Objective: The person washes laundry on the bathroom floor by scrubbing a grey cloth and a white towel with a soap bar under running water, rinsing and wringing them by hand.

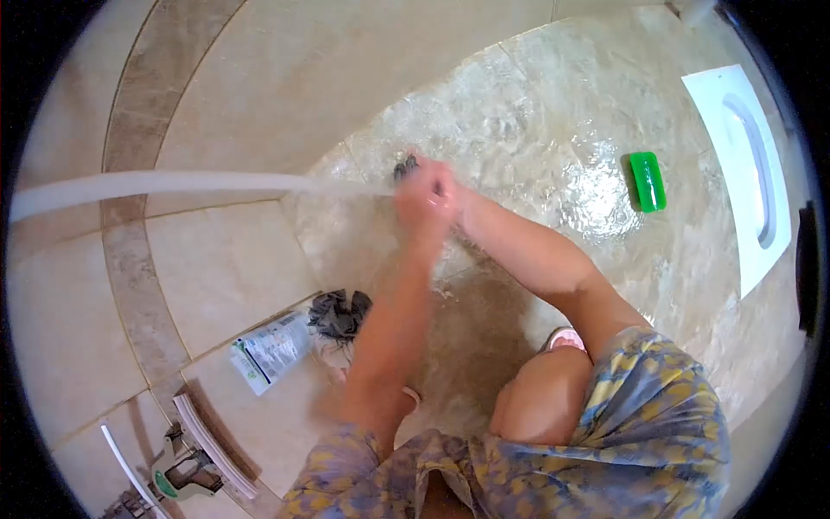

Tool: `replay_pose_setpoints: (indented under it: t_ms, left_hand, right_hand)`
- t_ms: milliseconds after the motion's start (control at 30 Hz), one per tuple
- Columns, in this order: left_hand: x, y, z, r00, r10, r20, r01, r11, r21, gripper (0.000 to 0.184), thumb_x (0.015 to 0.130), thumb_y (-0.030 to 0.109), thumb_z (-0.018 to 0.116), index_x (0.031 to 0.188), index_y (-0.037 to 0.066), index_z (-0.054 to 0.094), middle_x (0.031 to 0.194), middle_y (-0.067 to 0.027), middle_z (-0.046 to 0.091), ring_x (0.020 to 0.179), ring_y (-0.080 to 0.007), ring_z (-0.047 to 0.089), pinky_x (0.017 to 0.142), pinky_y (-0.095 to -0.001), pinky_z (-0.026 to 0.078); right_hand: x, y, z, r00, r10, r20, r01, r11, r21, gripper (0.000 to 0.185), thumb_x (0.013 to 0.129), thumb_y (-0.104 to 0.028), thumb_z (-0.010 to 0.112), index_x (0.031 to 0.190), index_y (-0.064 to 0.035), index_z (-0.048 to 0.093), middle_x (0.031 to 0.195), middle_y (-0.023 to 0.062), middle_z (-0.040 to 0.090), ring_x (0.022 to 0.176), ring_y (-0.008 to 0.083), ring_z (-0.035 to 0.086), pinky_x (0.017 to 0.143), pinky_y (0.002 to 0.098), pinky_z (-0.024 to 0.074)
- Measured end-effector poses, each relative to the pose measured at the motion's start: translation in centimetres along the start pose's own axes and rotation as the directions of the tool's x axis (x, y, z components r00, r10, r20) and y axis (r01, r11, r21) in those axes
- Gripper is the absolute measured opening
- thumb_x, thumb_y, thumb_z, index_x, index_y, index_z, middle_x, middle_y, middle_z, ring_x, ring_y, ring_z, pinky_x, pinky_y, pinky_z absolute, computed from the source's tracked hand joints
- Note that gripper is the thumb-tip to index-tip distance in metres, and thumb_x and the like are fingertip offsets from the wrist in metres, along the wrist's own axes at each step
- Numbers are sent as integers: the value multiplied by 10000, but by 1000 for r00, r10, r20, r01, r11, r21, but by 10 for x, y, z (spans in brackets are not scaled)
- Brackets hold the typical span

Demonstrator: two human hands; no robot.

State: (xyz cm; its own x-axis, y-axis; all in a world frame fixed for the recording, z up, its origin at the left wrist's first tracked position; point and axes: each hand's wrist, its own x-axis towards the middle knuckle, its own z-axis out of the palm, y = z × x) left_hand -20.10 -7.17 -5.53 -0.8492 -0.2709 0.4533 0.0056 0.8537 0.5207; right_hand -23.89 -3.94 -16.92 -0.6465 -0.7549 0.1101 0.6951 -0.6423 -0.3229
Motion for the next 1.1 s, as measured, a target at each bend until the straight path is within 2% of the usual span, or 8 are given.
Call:
replay_pose_setpoints:
  t_ms: [67, 367, 500, 600, 667, 800, 967, 1100]
  left_hand:
    - [28, 1, -15, 968, -215, 130, 203, 974, 100, 335, 867, 270, 570, 669, 5, 627, 704, -188, 637, 619, -344, 604, 603, -426, 468]
    - [0, -1, -5, 984, -148, 97, 130, 978, 165, 286, 860, 255, 552, 685, 44, 634, 693, -166, 624, 626, -348, 588, 605, -382, 473]
    - [52, -44, -34, 967, -237, 88, 221, 961, 165, 170, 850, 181, 596, 767, 36, 623, 744, -148, 631, 656, -279, 581, 611, -344, 458]
    - [26, -79, -60, 976, -209, -59, 167, 895, -414, 91, 822, 106, 636, 854, 23, 614, 805, -132, 625, 711, -233, 587, 636, -333, 454]
    - [6, -60, -108, 995, -99, -20, 97, 991, -90, 152, 797, 56, 665, 931, 17, 604, 849, -111, 614, 746, -215, 587, 694, -336, 468]
    - [-66, -38, -136, 752, 86, 653, 97, 966, -240, 262, 808, 108, 676, 1047, 15, 622, 939, -121, 638, 881, -237, 614, 833, -320, 473]
    - [-40, -43, -80, 828, -483, 283, 552, 620, -557, 414, 957, 318, 529, 1269, 46, 532, 1224, -84, 582, 1163, -213, 527, 982, -350, 410]
    - [-3, -70, -28, 683, -414, 602, 718, 229, -658, 636, 919, 551, 486, 1341, 77, 450, 1302, -74, 512, 1163, -193, 498, 987, -367, 406]
  right_hand:
    - [-17, -49, 110, 740, 379, -556, -148, 898, 415, 243, 927, -255, 435, 921, -68, 590, 775, 76, 594, 644, 219, 553, 568, 381, 473]
    - [-26, -66, 127, 728, 432, -533, -204, 878, 433, 237, 934, -240, 436, 805, -87, 562, 710, 67, 571, 586, 213, 562, 507, 373, 468]
    - [-25, -55, 128, 759, 200, -620, -262, 965, -10, 321, 966, -299, 446, 911, -18, 590, 757, 81, 584, 628, 215, 560, 564, 367, 474]
    - [-13, -61, 111, 779, -94, -620, -160, 926, -342, 401, 978, -383, 450, 994, -8, 593, 887, 88, 603, 774, 190, 547, 690, 376, 473]
    - [-17, -66, 110, 795, -101, -598, -164, 914, -372, 424, 984, -412, 434, 1060, -24, 587, 972, 85, 600, 876, 178, 518, 778, 379, 448]
    - [-25, -74, 122, 798, 125, -590, -169, 985, -21, 441, 985, -480, 405, 1169, -117, 575, 1047, 45, 596, 957, 175, 519, 854, 385, 424]
    - [-29, -62, 118, 903, 143, -404, -77, 981, 177, 447, 954, -501, 479, 1093, -89, 585, 1032, 42, 586, 894, 168, 530, 777, 354, 437]
    - [-31, -71, 149, 906, 19, -424, -120, 969, -214, 378, 936, -436, 555, 1108, -99, 566, 946, 22, 595, 811, 148, 533, 695, 341, 446]
